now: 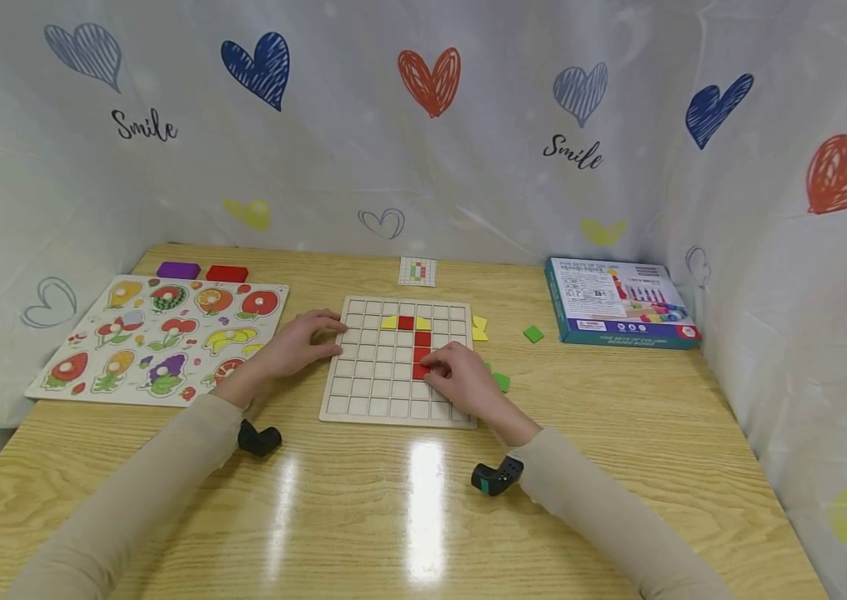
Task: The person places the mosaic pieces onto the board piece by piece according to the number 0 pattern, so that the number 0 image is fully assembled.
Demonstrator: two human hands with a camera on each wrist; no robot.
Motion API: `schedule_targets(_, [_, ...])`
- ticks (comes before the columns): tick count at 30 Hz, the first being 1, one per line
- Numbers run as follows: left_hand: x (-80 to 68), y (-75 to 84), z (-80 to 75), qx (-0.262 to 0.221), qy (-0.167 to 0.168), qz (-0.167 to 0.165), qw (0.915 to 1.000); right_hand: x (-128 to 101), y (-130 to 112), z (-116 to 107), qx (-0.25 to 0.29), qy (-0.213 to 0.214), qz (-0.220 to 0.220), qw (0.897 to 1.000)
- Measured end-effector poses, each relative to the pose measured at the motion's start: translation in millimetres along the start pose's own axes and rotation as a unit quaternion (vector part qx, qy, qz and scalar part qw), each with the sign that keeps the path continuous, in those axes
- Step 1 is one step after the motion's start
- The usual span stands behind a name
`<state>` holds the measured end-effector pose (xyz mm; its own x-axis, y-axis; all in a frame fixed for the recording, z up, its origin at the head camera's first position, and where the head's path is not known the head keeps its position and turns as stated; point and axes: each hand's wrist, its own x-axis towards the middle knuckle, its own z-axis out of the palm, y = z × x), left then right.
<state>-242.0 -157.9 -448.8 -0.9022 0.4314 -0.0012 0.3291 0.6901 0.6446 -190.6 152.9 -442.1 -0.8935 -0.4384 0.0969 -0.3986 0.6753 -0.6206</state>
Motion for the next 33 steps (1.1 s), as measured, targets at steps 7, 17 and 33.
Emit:
schedule_targets(7, [0.4,0.0,-0.1,-0.001,0.0,0.001,1.0,-0.4,0.7,0.0,0.006,0.002,-0.003,1.0])
schedule_targets(17, [-0.1,0.8,-0.8,0.003,-0.002,0.001,1.0,-6.2,11.9,-14.6,0.085,0.015,0.077,0.993])
schedule_targets(33, [-0.5,0.6,-1.6,-0.002,0.0,0.008,1.0,-9.1,73.7,-74.9,0.086,0.011,0.178,0.98])
